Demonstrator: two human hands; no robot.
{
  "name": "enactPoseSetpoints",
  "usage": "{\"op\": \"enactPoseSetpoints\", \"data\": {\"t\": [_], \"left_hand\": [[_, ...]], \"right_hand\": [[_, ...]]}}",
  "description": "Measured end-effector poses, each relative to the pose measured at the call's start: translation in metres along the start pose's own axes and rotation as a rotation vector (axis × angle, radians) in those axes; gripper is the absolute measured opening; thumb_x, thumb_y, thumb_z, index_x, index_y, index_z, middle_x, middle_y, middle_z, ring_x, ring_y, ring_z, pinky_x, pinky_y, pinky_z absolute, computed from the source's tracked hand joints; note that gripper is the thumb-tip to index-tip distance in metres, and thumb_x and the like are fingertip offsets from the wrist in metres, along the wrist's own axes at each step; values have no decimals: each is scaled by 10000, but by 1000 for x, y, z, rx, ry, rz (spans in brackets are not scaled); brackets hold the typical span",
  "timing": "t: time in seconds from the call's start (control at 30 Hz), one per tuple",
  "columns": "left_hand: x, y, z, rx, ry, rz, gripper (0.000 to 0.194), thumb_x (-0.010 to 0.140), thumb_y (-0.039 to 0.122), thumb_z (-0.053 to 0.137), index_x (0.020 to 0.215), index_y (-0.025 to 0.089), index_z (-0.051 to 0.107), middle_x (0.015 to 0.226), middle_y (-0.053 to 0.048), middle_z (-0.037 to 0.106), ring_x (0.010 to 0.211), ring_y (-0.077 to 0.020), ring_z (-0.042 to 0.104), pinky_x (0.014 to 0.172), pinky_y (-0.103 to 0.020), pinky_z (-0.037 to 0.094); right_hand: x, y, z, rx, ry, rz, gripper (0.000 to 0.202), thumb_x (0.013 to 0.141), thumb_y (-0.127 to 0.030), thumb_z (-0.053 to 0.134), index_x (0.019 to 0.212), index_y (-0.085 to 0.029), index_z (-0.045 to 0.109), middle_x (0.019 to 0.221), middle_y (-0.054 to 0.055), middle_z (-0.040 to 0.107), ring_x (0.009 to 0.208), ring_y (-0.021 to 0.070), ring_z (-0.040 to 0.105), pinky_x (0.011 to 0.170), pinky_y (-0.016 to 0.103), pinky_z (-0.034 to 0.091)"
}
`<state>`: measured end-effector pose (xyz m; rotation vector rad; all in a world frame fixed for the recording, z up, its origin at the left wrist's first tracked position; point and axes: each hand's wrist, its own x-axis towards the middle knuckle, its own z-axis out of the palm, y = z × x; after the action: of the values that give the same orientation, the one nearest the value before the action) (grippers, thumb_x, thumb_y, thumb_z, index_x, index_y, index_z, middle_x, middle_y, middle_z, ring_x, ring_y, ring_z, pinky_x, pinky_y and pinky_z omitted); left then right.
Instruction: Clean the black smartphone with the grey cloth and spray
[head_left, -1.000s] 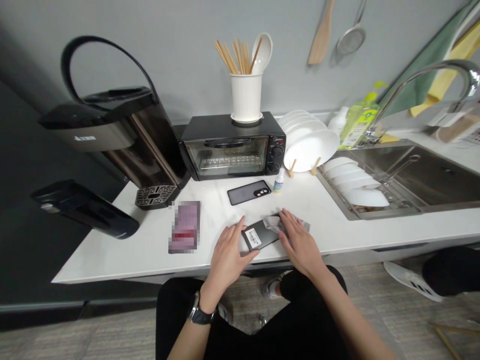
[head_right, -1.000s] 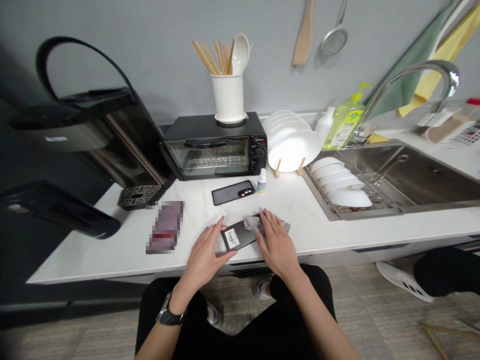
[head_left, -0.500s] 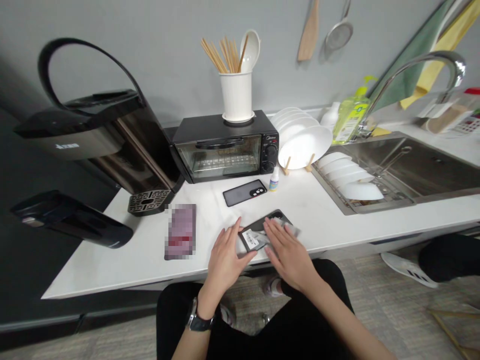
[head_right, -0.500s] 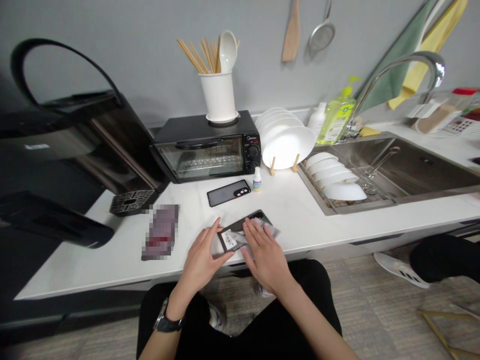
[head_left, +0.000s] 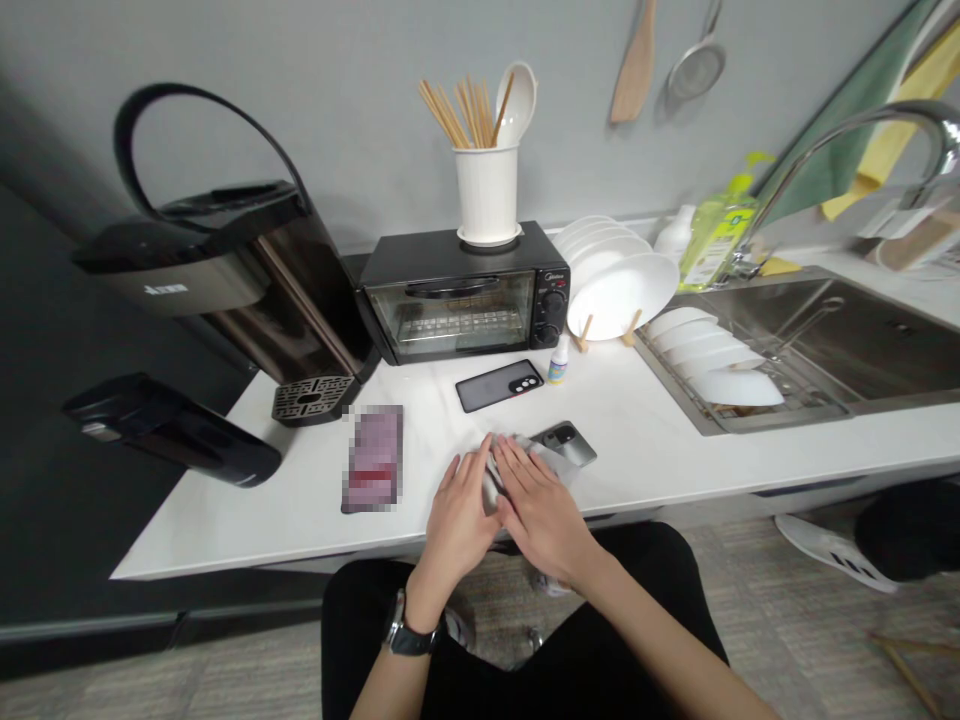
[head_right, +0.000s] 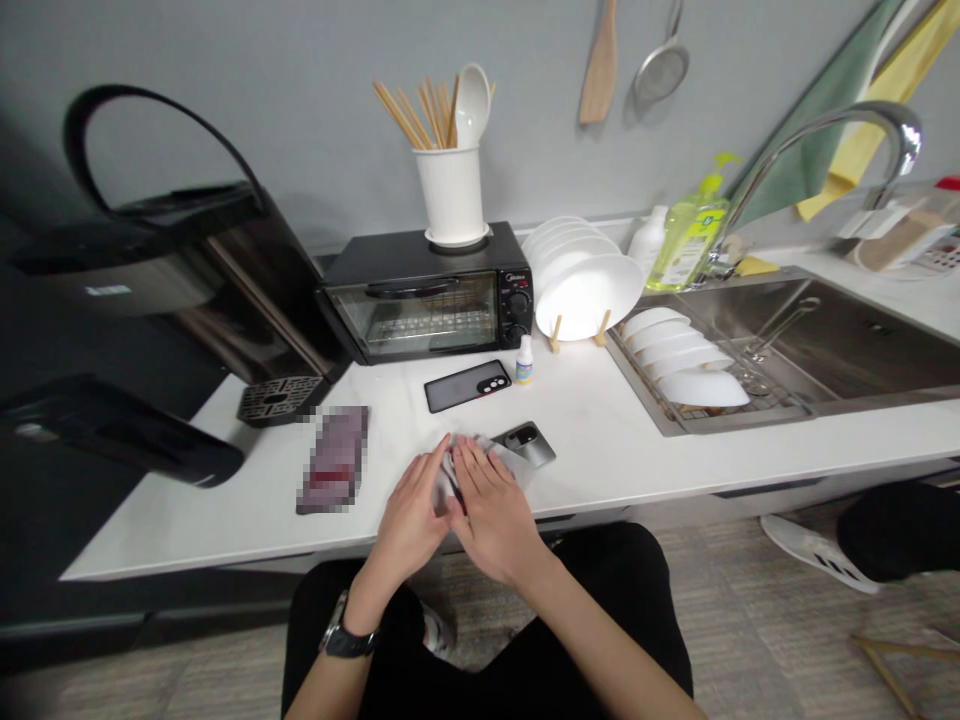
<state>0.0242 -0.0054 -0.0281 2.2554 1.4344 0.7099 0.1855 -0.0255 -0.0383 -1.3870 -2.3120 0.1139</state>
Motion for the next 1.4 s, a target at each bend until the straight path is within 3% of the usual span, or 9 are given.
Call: {"op": "enactPoseSetpoints", "data": {"t": [0.17, 0.3, 0.5, 0.63, 0.83, 0.97, 1.1, 1.23, 1.4], "left_hand": [[1, 1, -2, -51, -4, -7, 926, 891, 309, 752, 1636, 306, 202, 1420, -91, 617, 1341, -279, 573, 1243, -556, 333], [2, 0, -1, -46, -18, 3, 886, 910, 315, 730, 1629, 335, 213, 1475, -83, 589, 1381, -272, 556, 1271, -572, 271], [-1, -3, 4, -11, -9, 24, 889, 918, 199, 633, 1655, 301, 145, 1572, -107, 520, 1441, -259, 513, 1287, -554, 263], [-3, -5, 4, 6, -14, 43, 943, 881, 70, 537, 1669, 272, 58, 1669, -139, 386, 1514, -248, 433, 1291, -532, 266], [1, 0, -2, -70, -41, -55, 1066, 892, 303, 741, 1662, 287, 4, 1487, -110, 591, 1402, -270, 559, 1282, -558, 270], [2, 2, -2, -87, -33, -50, 1031, 885, 297, 756, 1655, 312, 71, 1445, -73, 617, 1395, -257, 555, 1291, -556, 245], [-1, -3, 2, -67, -20, -28, 986, 903, 243, 699, 1659, 293, 68, 1509, -100, 575, 1414, -254, 543, 1290, -538, 258], [-4, -7, 4, -16, -24, 12, 1002, 884, 166, 664, 1665, 257, 43, 1623, -160, 445, 1476, -285, 480, 1272, -536, 301], [-2, -2, 0, -65, -24, -40, 1050, 879, 266, 757, 1659, 300, 54, 1475, -98, 600, 1399, -264, 558, 1284, -542, 270]], "right_hand": [[-35, 54, -18, -126, 41, 105, 659, 1074, -296, 360, 1678, -140, 146, 1710, 142, 255, 1592, 287, 243, 1261, 553, 300], [-12, 87, -15, -183, 100, 271, 674, 1085, -385, 353, 1662, -78, 187, 1671, 221, 314, 1545, 360, 347, 1214, 609, 338], [30, 32, 5, -73, 42, 137, 614, 1067, -318, 349, 1557, 51, 390, 1638, 257, 357, 1564, 337, 308, 1270, 538, 292], [5, -8, 5, 61, 15, -16, 670, 1067, -325, 372, 1655, -54, 196, 1705, 170, 250, 1593, 271, 241, 1275, 512, 312], [-47, 33, -12, -37, 27, 62, 719, 1074, -445, 445, 1681, -184, 159, 1698, 120, 304, 1571, 302, 304, 1246, 565, 339], [-32, 69, -22, -104, 87, 245, 666, 1083, -483, 407, 1637, -126, 310, 1668, 164, 358, 1553, 340, 337, 1234, 601, 333], [-1, 40, -12, -17, 43, 130, 637, 1077, -474, 424, 1577, -80, 425, 1631, 188, 419, 1541, 322, 366, 1251, 553, 336], [-11, -9, -5, 64, -35, -35, 660, 1073, -441, 431, 1604, -56, 358, 1664, 179, 354, 1560, 281, 333, 1265, 492, 345], [-54, 22, -26, 42, -83, 13, 594, 1093, -361, 396, 1653, -202, 274, 1685, 75, 342, 1561, 239, 331, 1254, 505, 367]]}}
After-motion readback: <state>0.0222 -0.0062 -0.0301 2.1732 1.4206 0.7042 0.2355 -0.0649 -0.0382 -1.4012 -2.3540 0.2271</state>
